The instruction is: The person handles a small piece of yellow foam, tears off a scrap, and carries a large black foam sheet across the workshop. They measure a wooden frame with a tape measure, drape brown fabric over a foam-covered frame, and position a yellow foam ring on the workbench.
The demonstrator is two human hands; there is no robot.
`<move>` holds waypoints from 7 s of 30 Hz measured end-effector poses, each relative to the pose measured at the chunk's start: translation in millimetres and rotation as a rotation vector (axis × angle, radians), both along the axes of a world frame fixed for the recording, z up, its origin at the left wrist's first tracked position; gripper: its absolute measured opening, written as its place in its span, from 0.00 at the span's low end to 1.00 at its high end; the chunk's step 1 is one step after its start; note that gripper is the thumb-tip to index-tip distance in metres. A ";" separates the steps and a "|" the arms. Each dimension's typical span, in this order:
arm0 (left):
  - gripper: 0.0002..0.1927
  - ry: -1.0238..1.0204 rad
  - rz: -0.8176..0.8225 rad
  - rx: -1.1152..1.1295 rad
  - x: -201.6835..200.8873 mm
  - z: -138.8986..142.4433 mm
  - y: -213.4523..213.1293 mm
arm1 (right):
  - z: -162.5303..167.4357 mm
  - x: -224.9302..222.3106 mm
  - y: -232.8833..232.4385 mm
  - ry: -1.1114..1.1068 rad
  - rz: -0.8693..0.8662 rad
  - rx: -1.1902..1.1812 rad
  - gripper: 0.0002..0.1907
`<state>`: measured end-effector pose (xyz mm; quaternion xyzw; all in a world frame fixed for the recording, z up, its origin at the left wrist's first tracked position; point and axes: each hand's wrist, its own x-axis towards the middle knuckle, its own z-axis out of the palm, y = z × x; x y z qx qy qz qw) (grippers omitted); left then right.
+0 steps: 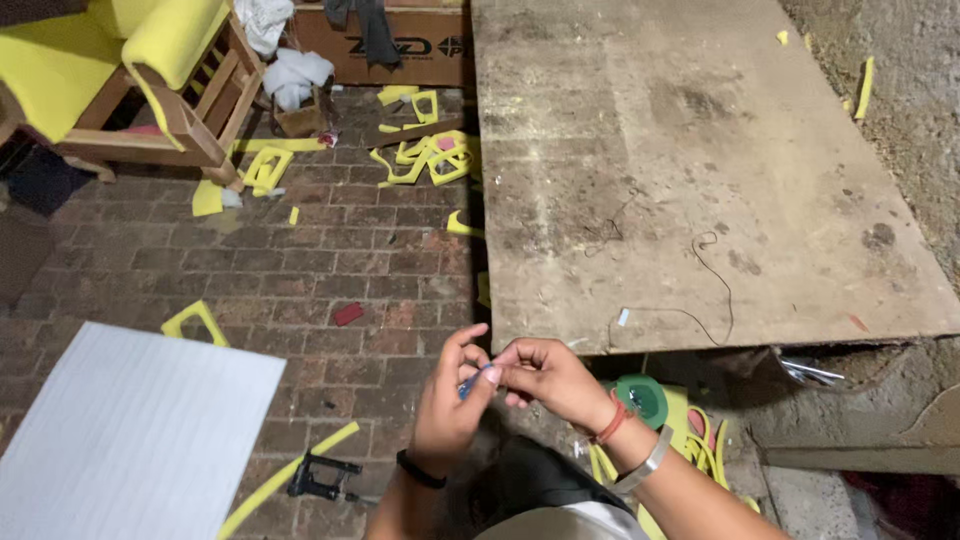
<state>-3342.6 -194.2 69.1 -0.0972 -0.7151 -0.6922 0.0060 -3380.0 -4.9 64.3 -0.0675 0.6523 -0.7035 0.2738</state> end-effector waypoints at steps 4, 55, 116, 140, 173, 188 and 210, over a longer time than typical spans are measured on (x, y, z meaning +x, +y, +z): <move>0.19 0.040 -0.114 -0.327 -48.7 10.3 -23.8 | -8.8 -39.5 -2.2 -0.141 -0.028 -0.094 0.03; 0.07 0.187 -0.889 -0.270 -786.0 -44.2 71.0 | 0.1 -522.2 29.2 0.162 -1.620 0.089 0.06; 0.09 0.056 -1.678 -0.330 -868.4 -76.1 173.5 | -49.6 -619.7 -22.8 -0.065 -1.901 0.247 0.04; 0.10 0.200 -1.767 -0.498 -815.6 -83.3 98.6 | -42.2 -477.3 -164.7 0.350 -2.655 -0.190 0.03; 0.10 0.299 -2.231 -0.469 -695.5 -85.2 34.5 | -37.1 -484.9 -319.3 -0.046 -2.591 -0.154 0.16; 0.16 0.076 -2.676 -0.579 -546.2 -104.5 -47.9 | -68.6 -394.5 -501.8 0.129 -3.247 -0.318 0.10; 0.16 0.250 -2.884 -0.725 -203.9 -85.4 -208.0 | -72.1 -136.4 -745.0 0.438 -3.759 -0.340 0.07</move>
